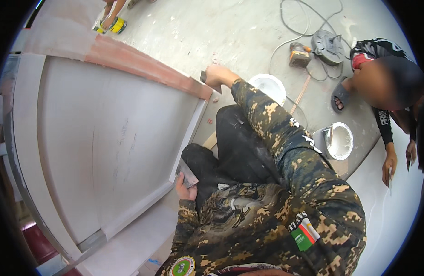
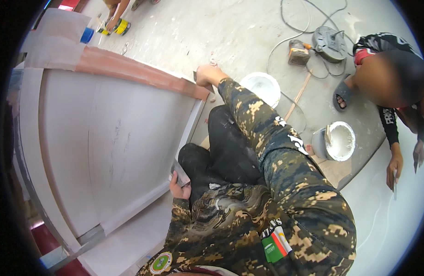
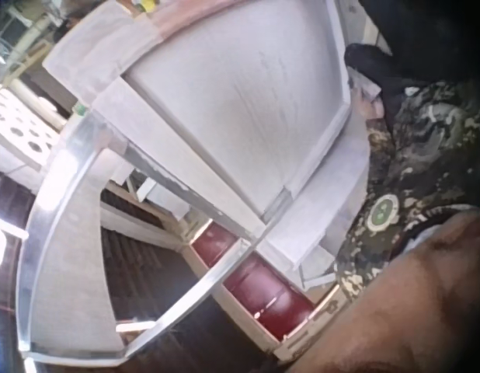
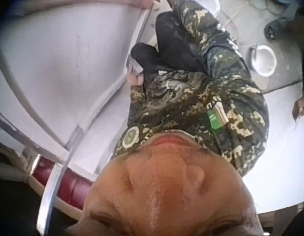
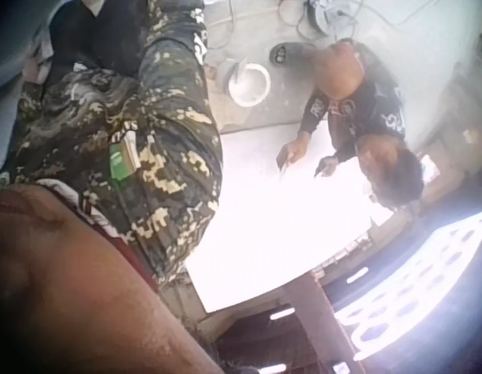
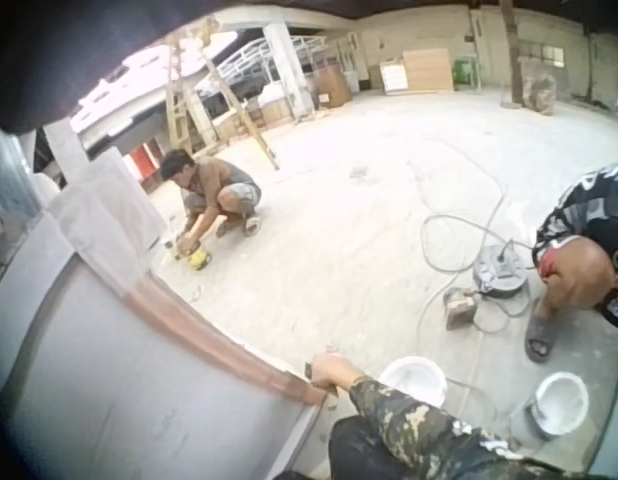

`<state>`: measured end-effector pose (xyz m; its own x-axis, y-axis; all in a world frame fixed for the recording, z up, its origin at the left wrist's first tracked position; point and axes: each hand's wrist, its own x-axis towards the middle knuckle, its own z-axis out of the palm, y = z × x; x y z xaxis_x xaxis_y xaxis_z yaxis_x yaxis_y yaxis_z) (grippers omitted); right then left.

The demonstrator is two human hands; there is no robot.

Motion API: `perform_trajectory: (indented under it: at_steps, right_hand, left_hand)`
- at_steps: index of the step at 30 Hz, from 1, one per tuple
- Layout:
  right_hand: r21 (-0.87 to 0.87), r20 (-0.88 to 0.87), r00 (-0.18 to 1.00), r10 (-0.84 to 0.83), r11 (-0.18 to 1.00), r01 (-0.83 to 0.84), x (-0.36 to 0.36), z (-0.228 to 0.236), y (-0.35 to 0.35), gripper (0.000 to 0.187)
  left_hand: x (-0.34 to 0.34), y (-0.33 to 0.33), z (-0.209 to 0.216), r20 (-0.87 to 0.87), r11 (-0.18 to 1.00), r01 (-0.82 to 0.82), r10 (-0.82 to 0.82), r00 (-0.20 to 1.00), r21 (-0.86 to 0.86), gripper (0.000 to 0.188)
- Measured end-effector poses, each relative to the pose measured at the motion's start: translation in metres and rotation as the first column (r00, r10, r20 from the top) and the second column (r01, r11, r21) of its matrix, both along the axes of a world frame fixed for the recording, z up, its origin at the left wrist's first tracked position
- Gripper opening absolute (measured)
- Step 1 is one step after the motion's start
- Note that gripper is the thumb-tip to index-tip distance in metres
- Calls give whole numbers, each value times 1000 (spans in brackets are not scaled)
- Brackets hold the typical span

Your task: The person applies putty along the edges of a wooden structure using a putty knife, then scoops and mixes putty compound onto metal scrapers.

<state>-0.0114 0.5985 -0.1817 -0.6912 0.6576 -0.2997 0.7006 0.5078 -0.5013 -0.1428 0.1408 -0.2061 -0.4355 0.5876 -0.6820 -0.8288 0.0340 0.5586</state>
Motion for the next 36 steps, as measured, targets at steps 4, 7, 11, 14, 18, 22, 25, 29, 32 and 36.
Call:
perform_trajectory:
  at_steps: [4, 7, 11, 14, 18, 22, 25, 29, 32, 36]
  right_hand:
    - [-79, -294, 913, -283, 959, 272, 24, 62, -6, 37]
    - [-12, -631, 642, -437, 832, 555, 105, 139, 20, 48]
    - [-267, -896, 37, -443, 602, 753, 204, 314, 16, 24]
    - [-336, -923, -371, -101, 682, 650, 293, 415, -3, 12]
    - [-278, -824, -541, 168, 712, 645, 311, 467, -85, 19]
    - [-175, -894, -434, 116, 800, 574, 277, 422, -156, 11]
    - [-299, -954, -108, -280, 864, 406, 234, 342, -228, 26]
    - [-708, -706, -16, -708, 705, 48, 170, 218, -290, 33]
    - [-841, -529, 154, -834, 540, 38, 131, 182, -345, 32]
    - [-882, -470, 154, -869, 469, -44, 116, 139, -380, 33]
  left_hand:
    - [-25, -41, -24, -180, 997, 47, -34, 983, 66, 47]
    - [15, -1, 37, -231, 990, 124, -107, 967, 63, 41]
    - [19, -7, 56, -331, 989, 148, -131, 934, 27, 41]
    - [10, -11, 46, -273, 977, 172, -133, 953, 123, 46]
    - [3, -32, 50, -337, 949, 218, -134, 932, 228, 49]
    - [-3, -55, 64, -392, 919, 279, -155, 907, 281, 49]
    - [9, -75, 86, -371, 923, 245, -125, 920, 296, 51]
    - [19, -113, 97, -379, 969, 161, -79, 922, 189, 53]
    - [19, -156, 97, -354, 961, 112, -15, 935, 255, 54]
    - [14, -184, 105, -328, 960, 138, -52, 943, 245, 56]
